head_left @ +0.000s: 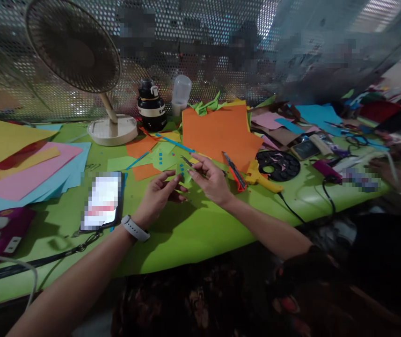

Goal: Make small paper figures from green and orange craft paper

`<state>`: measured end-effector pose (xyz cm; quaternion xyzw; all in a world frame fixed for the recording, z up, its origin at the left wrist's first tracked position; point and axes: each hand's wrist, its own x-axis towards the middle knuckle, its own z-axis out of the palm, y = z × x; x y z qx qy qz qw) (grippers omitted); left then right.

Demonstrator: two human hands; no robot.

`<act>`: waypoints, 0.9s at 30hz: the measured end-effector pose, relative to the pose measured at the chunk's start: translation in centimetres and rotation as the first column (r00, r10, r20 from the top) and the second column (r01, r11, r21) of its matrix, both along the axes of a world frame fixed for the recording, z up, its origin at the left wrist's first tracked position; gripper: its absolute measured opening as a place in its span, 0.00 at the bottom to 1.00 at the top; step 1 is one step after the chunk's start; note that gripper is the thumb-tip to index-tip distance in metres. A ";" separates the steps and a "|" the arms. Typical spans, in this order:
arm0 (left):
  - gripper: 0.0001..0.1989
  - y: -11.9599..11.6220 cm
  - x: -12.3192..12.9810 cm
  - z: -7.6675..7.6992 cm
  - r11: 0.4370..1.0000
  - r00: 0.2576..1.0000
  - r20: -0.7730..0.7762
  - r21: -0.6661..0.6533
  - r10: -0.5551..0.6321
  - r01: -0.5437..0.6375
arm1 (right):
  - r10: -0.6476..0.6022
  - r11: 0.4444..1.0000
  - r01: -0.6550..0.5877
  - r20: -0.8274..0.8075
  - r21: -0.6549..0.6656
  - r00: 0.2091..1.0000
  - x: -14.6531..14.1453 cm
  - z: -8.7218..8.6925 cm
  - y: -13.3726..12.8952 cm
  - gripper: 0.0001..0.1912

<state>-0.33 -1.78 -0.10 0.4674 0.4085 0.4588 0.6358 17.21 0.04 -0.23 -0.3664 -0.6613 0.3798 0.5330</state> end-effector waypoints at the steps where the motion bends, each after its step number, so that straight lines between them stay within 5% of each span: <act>1: 0.21 0.0 0.0 0.0 1.000 1.000 -0.003 -0.003 -0.004 0.004 | 0.000 1.000 0.000 0.000 0.000 1.000 0.0 0.0 0.0 0.26; 27: 0.19 0.1 0.1 0.1 0.999 0.999 -0.029 0.011 0.043 -0.043 | 0.035 0.999 -0.034 0.012 -0.008 0.999 -0.1 0.3 -0.1 0.27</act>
